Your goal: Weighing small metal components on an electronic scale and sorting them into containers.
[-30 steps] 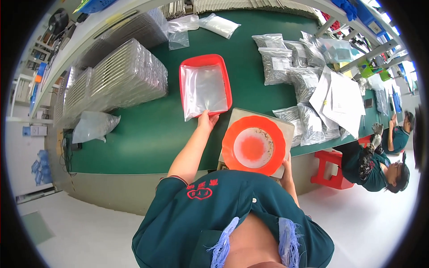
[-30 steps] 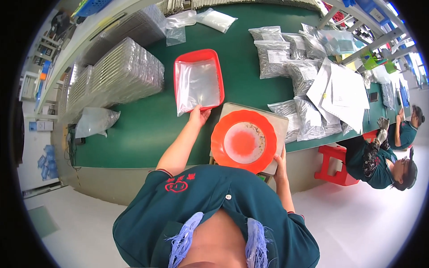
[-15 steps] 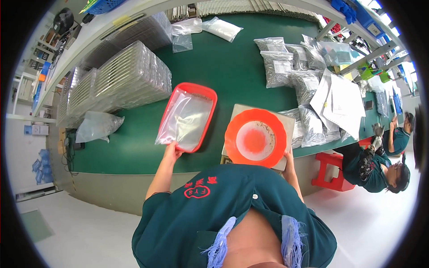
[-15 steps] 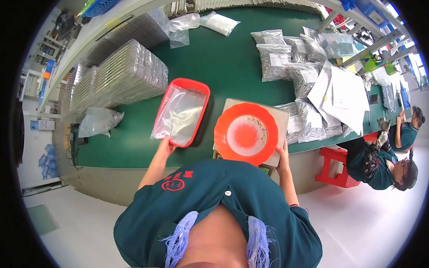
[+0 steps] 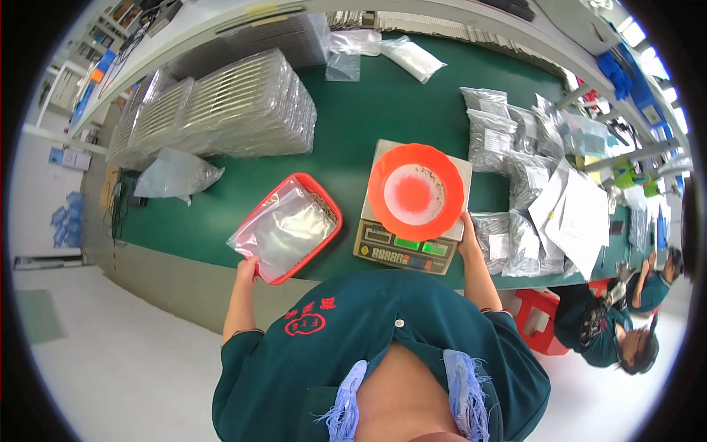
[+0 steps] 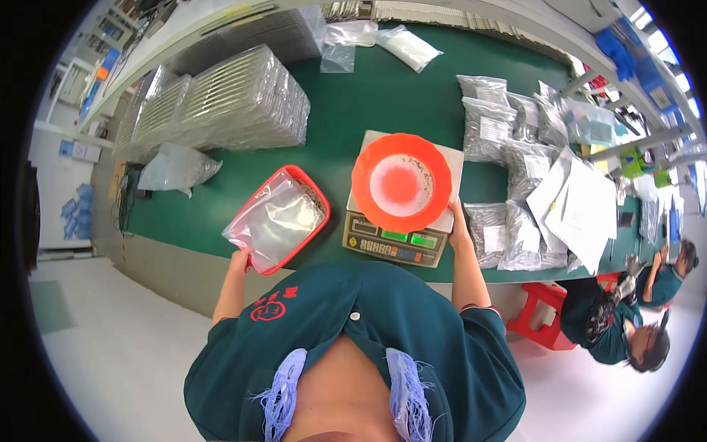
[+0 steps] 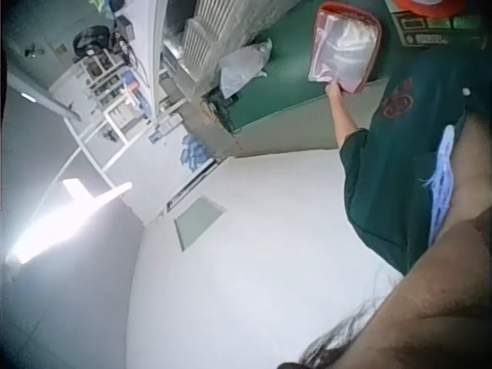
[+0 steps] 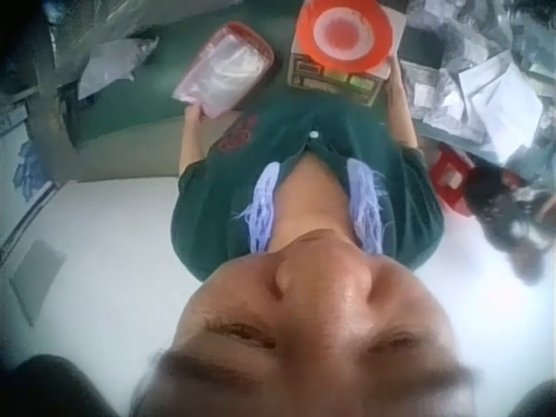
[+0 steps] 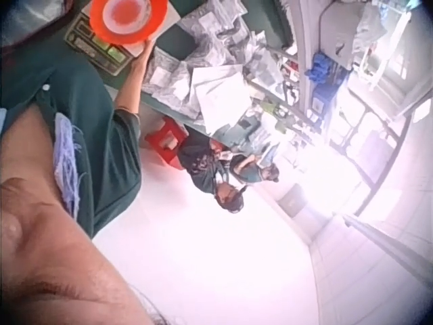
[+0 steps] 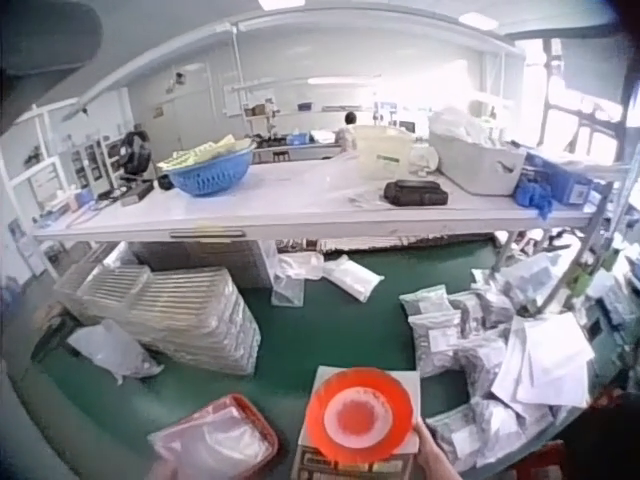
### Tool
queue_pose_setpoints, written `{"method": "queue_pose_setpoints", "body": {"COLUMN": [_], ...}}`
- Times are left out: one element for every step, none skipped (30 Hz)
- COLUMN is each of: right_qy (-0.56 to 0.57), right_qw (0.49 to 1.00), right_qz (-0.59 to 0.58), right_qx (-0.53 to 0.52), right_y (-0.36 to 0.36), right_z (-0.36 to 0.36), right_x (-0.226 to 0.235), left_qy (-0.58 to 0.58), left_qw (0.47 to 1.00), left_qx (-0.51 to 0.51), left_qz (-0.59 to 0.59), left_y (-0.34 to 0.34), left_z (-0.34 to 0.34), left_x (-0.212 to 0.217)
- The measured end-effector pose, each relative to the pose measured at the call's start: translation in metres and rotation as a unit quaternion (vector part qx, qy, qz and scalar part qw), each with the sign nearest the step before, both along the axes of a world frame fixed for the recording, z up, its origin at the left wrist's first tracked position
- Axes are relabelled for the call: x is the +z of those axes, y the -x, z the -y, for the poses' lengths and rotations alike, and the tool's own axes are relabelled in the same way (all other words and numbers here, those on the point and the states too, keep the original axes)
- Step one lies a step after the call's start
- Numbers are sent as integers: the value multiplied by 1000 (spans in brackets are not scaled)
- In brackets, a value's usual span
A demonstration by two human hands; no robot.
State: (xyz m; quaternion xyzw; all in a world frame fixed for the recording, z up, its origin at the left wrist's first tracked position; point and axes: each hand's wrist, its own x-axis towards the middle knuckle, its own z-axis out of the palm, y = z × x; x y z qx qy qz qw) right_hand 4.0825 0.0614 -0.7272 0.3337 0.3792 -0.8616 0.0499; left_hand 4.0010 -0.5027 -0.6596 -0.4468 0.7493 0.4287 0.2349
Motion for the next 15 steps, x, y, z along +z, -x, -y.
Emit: {"method": "queue_pose_setpoints", "body": {"right_qy": [12, 25, 24, 27, 16, 4, -1, 1, -4, -10, -3, -2, -8, -13, -14], "right_qw": [1000, 1000, 999, 999, 998, 997, 996, 996, 995, 994, 995, 995, 996, 997, 997], "right_qz": [2, 5, -1, 2, 2, 2, 19, 23, 17, 11, 19, 19, 6, -8, -8], "right_qx": [9, 17, 40, 45, 63, 80, 89, 92, 101, 109, 101, 102, 91, 79, 79], "right_y": [12, 23, 35, 46, 57, 66, 75, 82, 88, 91, 90, 90, 90, 88, 86], "right_z": [0, -1, -2, -4, -5, -8, -9, -11, -11, -11, -10, -8, -6, -4, -3], "right_x": [-3, -6, -5, -6, -7, -8, -5, -3, 2, 4, 5, 4, 4, 4, 3], "left_qy": [34, 67, 72, 67, 61, 63, 73, 82, 83, 81, 79, 79, 114, 148, 147], "left_qw": [999, 994, 994, 994, 994, 995, 993, 990, 990, 989, 988, 988, 978, 966, 966], "left_qx": [-36, -74, -67, -75, -84, -80, -95, -111, -109, -117, -126, -125, -159, -193, -193], "left_qz": [-22, -42, -38, -31, -23, -19, -24, -28, -25, -36, -48, -47, -68, -88, -89], "left_y": [3, 3, 4, 4, 5, 4, 5, 7, 7, 8, 9, 9, 10, 13, 16], "left_z": [2, 3, 7, 8, 9, 8, 8, 8, 8, 7, 6, 9, 15, 20, 31], "left_x": [-2, -4, -5, -7, -9, -10, -10, -10, -11, -12, -13, -16, -22, -27, -35]}}
